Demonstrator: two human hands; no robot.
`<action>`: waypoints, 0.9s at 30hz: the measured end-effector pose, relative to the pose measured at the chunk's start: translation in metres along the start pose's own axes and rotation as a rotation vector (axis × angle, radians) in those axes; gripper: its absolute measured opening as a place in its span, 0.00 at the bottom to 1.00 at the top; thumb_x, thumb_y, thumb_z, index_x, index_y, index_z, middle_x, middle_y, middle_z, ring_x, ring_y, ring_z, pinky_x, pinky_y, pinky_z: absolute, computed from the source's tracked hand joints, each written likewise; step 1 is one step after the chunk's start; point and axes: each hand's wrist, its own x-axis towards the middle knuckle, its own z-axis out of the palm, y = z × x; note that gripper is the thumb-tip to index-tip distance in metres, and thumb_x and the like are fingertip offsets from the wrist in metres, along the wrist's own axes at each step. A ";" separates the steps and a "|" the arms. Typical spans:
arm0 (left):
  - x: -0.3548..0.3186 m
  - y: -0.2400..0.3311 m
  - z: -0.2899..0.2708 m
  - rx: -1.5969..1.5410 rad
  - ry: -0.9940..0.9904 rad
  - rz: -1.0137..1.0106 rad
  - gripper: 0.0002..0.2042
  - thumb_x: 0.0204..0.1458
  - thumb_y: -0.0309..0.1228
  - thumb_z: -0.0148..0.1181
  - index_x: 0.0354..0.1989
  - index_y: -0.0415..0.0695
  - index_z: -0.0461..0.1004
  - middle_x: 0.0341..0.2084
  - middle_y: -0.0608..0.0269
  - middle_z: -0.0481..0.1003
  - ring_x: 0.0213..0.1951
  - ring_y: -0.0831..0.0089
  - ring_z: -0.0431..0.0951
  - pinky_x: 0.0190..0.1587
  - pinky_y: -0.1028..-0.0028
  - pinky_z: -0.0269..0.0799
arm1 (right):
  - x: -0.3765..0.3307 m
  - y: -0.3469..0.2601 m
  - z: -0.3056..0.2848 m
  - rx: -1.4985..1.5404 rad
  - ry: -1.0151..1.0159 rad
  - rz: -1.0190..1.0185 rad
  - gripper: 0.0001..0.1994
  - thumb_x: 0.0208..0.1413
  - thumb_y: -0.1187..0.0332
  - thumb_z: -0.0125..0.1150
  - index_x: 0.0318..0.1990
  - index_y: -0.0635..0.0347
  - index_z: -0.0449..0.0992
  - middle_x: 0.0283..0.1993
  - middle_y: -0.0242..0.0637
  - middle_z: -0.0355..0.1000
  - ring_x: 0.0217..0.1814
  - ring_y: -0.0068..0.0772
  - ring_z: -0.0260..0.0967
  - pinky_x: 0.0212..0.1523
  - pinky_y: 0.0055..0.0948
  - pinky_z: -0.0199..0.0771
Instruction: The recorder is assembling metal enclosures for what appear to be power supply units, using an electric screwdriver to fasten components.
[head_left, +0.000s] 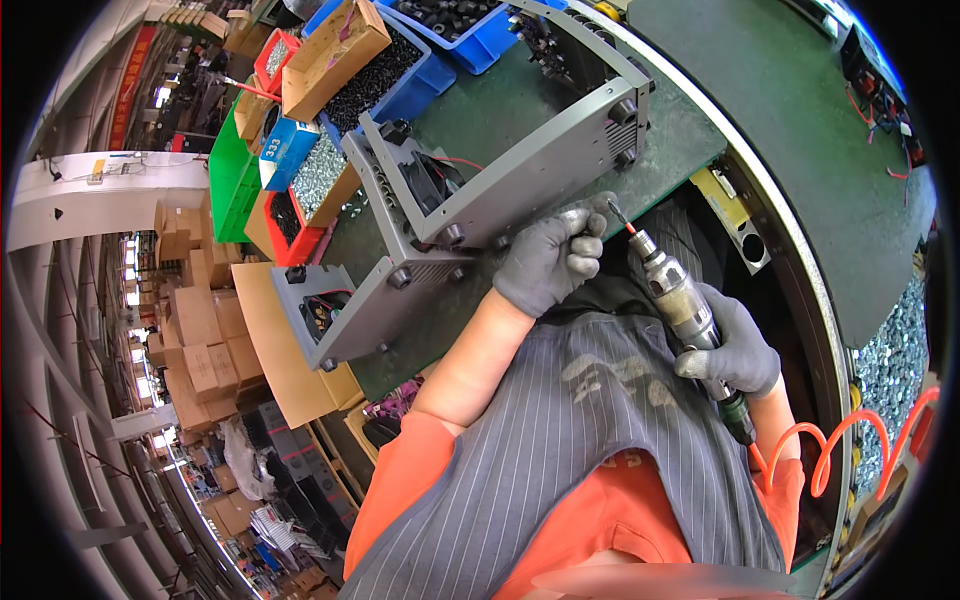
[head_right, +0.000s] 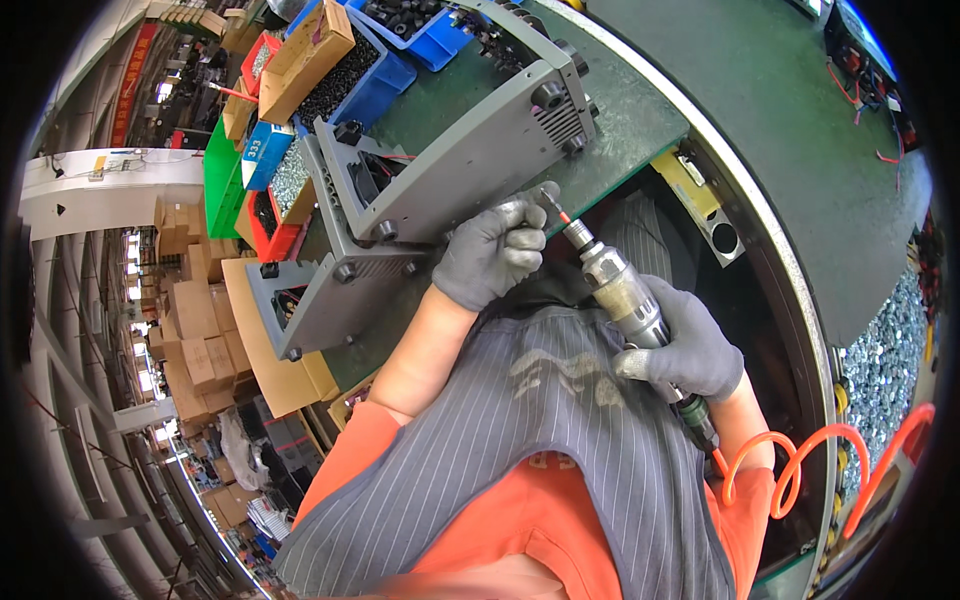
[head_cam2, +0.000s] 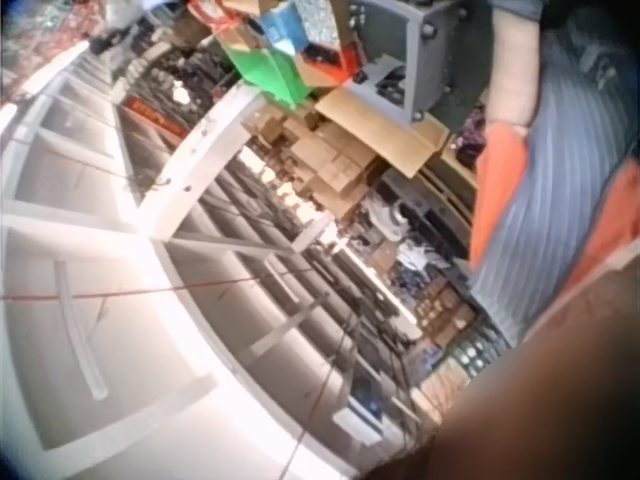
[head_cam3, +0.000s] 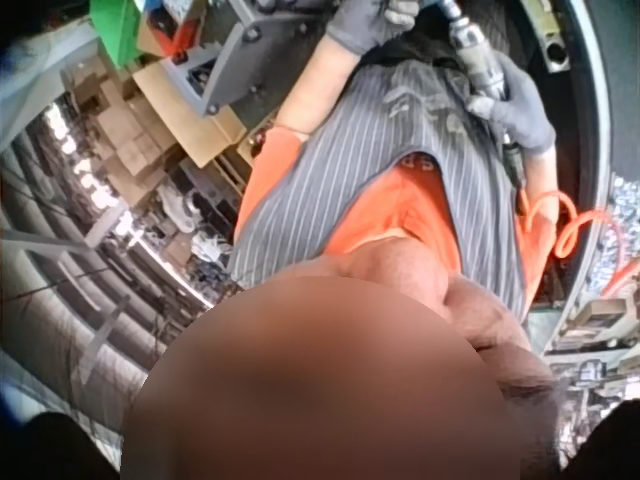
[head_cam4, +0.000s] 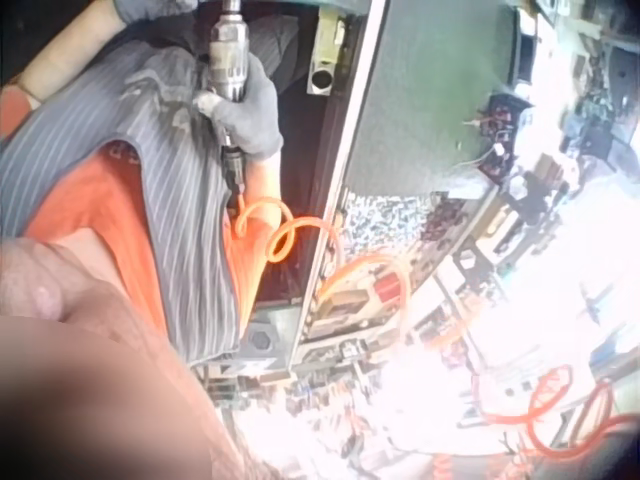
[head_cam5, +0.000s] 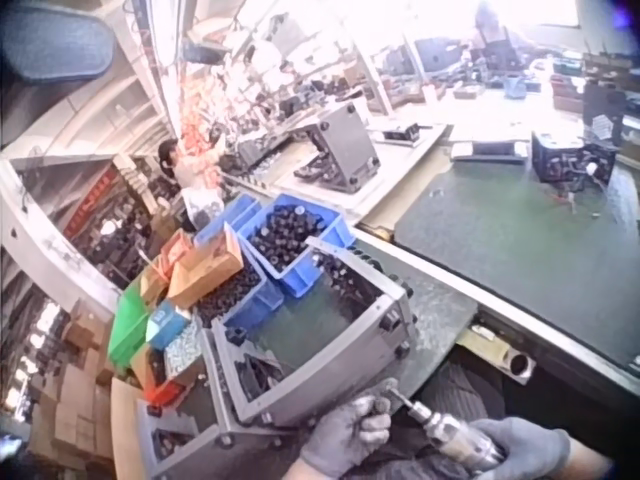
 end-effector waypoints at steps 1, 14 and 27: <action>-0.001 0.001 -0.002 -0.087 -0.148 -0.023 0.16 0.60 0.32 0.45 0.54 0.39 0.62 0.25 0.68 0.70 0.18 0.84 0.60 0.16 0.85 0.59 | 0.000 0.001 0.001 0.018 0.017 0.004 0.43 0.24 0.53 0.77 0.51 0.67 0.67 0.37 0.29 0.67 0.37 0.20 0.61 0.42 0.20 0.62; -0.007 0.002 0.001 0.032 -0.233 -0.015 0.18 0.61 0.36 0.43 0.53 0.37 0.65 0.10 0.74 0.59 0.14 0.83 0.56 0.12 0.84 0.55 | 0.006 0.008 0.009 -0.077 -0.115 -0.009 0.40 0.29 0.53 0.75 0.52 0.67 0.67 0.40 0.34 0.69 0.39 0.24 0.64 0.44 0.26 0.66; -0.001 -0.003 0.000 -0.041 -0.250 0.019 0.17 0.61 0.39 0.43 0.51 0.39 0.66 0.16 0.70 0.67 0.15 0.84 0.60 0.14 0.85 0.59 | -0.002 0.009 0.003 0.074 -0.067 -0.040 0.40 0.28 0.56 0.76 0.52 0.67 0.67 0.38 0.32 0.69 0.38 0.23 0.64 0.42 0.24 0.66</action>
